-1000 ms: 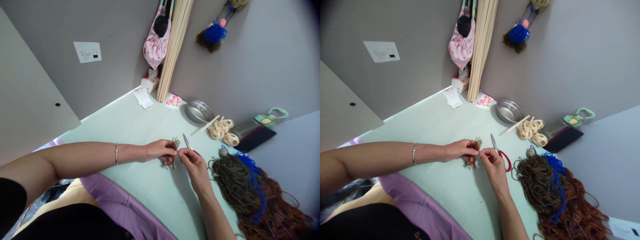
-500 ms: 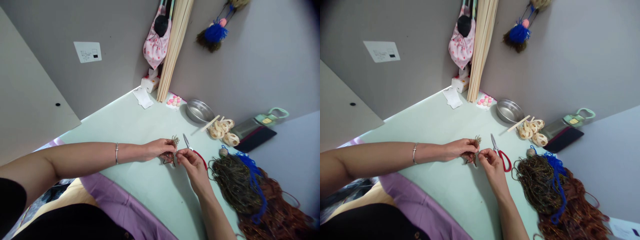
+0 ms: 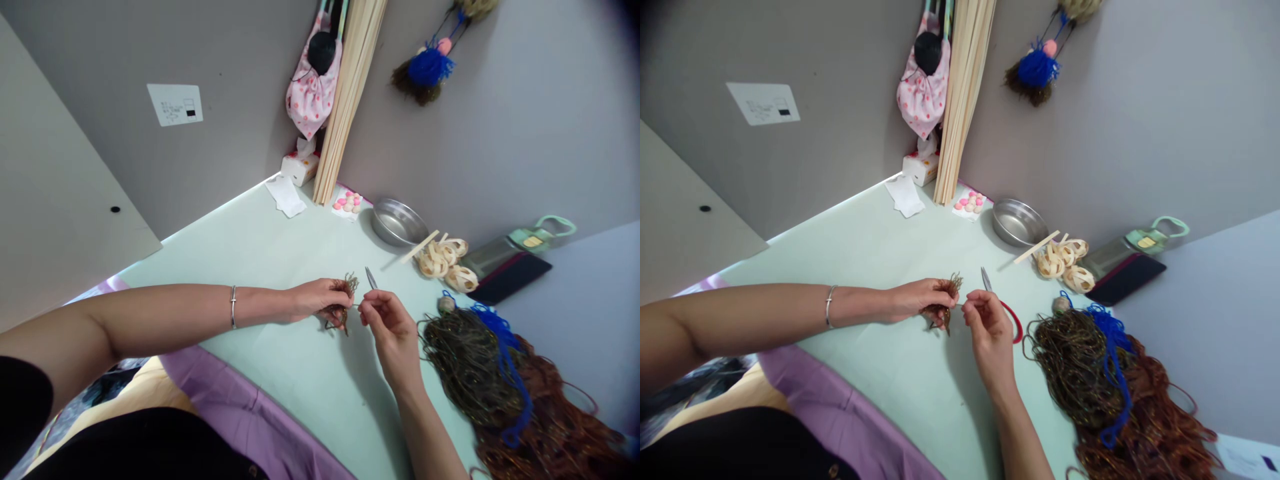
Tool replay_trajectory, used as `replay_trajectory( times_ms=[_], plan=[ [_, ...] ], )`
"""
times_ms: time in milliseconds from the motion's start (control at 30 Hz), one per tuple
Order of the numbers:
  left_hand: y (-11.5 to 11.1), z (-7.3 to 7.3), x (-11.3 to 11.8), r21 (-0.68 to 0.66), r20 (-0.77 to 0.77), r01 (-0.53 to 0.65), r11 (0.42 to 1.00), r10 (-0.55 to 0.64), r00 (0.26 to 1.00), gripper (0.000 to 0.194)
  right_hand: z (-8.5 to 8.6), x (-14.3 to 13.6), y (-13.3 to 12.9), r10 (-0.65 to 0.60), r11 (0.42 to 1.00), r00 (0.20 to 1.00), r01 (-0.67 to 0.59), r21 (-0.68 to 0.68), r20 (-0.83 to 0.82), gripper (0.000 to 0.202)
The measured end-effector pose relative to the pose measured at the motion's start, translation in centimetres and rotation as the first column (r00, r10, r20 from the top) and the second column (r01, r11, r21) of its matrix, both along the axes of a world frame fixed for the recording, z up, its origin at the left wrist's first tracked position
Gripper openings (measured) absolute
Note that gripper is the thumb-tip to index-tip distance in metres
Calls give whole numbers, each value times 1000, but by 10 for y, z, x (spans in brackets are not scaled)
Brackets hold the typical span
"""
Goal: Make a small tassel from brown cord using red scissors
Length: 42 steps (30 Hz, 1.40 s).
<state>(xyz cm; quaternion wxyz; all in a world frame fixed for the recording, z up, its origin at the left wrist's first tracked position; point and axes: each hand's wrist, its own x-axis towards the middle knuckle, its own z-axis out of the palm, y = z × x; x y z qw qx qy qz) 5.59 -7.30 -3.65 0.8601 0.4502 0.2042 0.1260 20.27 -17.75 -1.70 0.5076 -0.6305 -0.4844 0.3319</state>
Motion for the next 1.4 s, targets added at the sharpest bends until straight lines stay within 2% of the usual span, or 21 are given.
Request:
replay_trajectory(
  times_ms=[200, 300, 467, 700, 800, 900, 967, 1033, 1067, 1100, 1133, 1167, 1233, 1267, 1333, 1400],
  plan=[
    [1, -2, 0, 13, -34, 29, 999, -28, 999, 8, 3, -6, -3, 48, 997, 969, -61, 44, 244, 3],
    [1, -3, 0, 12, -30, 28, 1000, -27, 999, 10, 4, -7, -4, 50, 994, 938, -80, 74, 344, 7],
    [1, -1, 0, 7, -56, 30, 1000, -29, 998, 10, 4, -6, -4, 52, 975, 838, -161, 155, 543, 17],
    [1, -2, 1, 3, -58, 15, 1000, -14, 998, 9, 2, -3, -6, 35, 969, 767, -182, 165, 641, 25],
    [1, -5, 2, 3, -58, 1, 1000, -1, 998, 11, -1, -4, -6, 35, 965, 680, -214, 152, 733, 25],
    [1, -7, 2, -2, -29, 3, 1000, -3, 1000, 13, -8, -1, -3, 39, 971, 532, -219, 93, 846, 26],
    [1, -6, 2, -7, -11, 5, 1000, -5, 1000, 12, -15, 6, -1, 24, 988, 426, -149, 44, 904, 26],
    [1, -5, 2, -9, -11, -1, 1000, 1, 1000, 13, -19, 18, 1, 4, 1000, 370, -20, 4, 929, 25],
    [0, -4, 2, -10, -10, -1, 1000, 1, 1000, 14, -20, 23, 1, -11, 999, 376, 49, -8, 927, 24],
    [0, -3, 1, -11, -7, 0, 1000, 0, 1000, 15, -19, 28, 2, -28, 994, 416, 105, -17, 909, 23],
    [0, -2, 1, -12, -2, 4, 1000, -4, 1000, 15, -17, 32, 2, -43, 990, 498, 137, -30, 866, 22],
    [-1, -2, 1, -10, 6, 10, 1000, -10, 1000, 15, -14, 33, 2, -46, 988, 616, 142, -54, 786, 23],
    [-1, -1, 1, 3, 21, 20, 1000, -20, 1000, 14, -8, 30, 2, 8, 990, 862, 65, -125, 506, 28],
    [-1, -1, 1, 13, 28, 22, 1000, -22, 999, 14, -5, 27, 2, 63, 987, 941, -10, -157, 334, 30],
    [-1, -2, 0, 34, 41, 20, 999, -22, 999, 14, -2, 19, 2, 191, 964, 981, -178, -199, 45, 33],
    [0, -4, 0, 55, 45, 19, 998, -22, 999, 14, -1, 13, 2, 276, 932, 955, -294, -214, -108, 31]
  ],
)
